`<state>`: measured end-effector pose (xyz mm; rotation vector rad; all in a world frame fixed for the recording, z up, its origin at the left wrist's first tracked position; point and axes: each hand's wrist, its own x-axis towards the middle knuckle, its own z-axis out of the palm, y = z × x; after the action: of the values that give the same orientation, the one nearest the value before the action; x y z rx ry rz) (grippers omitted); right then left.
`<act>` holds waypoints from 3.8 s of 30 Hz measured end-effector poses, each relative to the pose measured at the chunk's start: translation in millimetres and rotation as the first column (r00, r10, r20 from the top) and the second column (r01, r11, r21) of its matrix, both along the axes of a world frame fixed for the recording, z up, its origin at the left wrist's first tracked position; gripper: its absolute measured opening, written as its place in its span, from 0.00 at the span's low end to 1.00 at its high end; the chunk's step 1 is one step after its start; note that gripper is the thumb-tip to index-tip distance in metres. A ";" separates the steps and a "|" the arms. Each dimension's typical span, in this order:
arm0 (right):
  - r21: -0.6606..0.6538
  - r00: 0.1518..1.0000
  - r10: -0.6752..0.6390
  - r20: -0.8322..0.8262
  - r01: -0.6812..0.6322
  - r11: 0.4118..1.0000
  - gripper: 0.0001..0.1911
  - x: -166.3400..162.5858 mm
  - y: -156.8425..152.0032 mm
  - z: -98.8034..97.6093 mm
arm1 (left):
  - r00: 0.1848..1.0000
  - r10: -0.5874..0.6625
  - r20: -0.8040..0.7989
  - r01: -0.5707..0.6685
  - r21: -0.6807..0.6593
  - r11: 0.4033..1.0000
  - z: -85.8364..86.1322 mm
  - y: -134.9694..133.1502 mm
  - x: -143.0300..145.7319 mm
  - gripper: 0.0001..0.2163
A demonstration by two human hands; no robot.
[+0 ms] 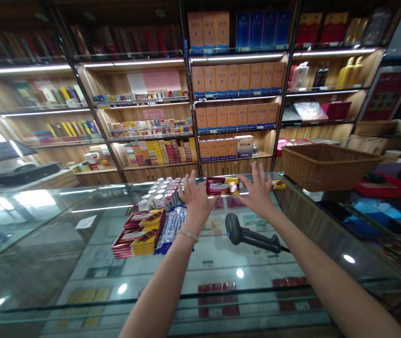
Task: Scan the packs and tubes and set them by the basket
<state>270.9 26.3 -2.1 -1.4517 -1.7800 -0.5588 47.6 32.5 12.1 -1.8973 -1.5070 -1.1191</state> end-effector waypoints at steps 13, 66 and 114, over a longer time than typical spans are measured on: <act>-0.020 1.000 0.009 0.019 -0.008 1.000 0.31 1.3 -11.0 -17.5 | 0.998 0.009 -0.055 -0.009 -0.001 1.000 -26.7 -2.3 -5.0 0.26; -0.065 0.990 0.132 0.046 -0.129 0.990 0.41 10.7 -29.7 0.9 | 0.957 -0.212 -0.196 0.226 0.050 0.973 -3.1 -27.7 -5.2 0.29; 0.118 0.965 0.063 0.254 -0.096 0.988 0.29 12.2 -35.1 0.2 | 0.932 -0.202 -0.302 0.245 0.112 0.963 1.5 -30.7 -6.5 0.36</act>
<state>283.2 -8.8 -1.8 -1.2585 -1.9471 -0.8300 41.2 1.8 13.6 -2.0606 -1.0407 -0.9655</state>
